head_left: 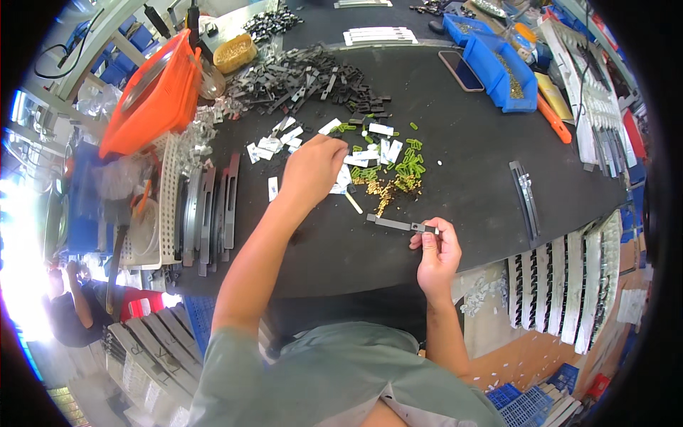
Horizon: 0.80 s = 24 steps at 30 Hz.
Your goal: Manually assembling small metal components and plastic parts at a workbench.
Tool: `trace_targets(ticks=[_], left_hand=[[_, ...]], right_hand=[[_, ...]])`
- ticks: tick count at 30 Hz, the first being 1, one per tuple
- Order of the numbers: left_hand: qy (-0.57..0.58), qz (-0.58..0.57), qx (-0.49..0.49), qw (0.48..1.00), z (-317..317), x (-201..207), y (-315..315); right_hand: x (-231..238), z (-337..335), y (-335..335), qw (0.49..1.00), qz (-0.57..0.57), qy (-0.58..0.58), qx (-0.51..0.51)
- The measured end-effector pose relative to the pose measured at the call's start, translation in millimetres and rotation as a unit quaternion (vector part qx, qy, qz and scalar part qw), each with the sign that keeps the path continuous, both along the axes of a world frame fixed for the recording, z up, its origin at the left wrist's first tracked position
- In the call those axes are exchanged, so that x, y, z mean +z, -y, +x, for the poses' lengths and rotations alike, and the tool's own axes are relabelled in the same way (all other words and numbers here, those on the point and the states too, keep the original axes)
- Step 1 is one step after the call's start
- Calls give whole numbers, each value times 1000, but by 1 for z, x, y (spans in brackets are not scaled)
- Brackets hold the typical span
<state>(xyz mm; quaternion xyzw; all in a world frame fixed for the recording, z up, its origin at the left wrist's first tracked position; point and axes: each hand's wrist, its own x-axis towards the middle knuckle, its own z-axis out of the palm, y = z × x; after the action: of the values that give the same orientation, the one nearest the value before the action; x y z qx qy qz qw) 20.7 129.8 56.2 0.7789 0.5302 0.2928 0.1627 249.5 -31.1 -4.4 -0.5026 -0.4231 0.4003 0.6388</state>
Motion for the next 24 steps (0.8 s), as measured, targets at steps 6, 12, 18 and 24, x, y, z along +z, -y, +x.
trace_targets(ticks=[6,12,18,24], left_hand=[[-108,-13,32,994,21,-35,-37],[-219,85,10,972,56,-49,-42],[46,3,70,997,-50,35,56],[99,-87,46,990,-105,9,131]], right_hand=[[3,-7,-5,1000,-8,13,5],[-4,9,7,998,-7,61,-14],[6,3,-3,997,-16,69,24],[4,-2,-5,999,-4,54,5]])
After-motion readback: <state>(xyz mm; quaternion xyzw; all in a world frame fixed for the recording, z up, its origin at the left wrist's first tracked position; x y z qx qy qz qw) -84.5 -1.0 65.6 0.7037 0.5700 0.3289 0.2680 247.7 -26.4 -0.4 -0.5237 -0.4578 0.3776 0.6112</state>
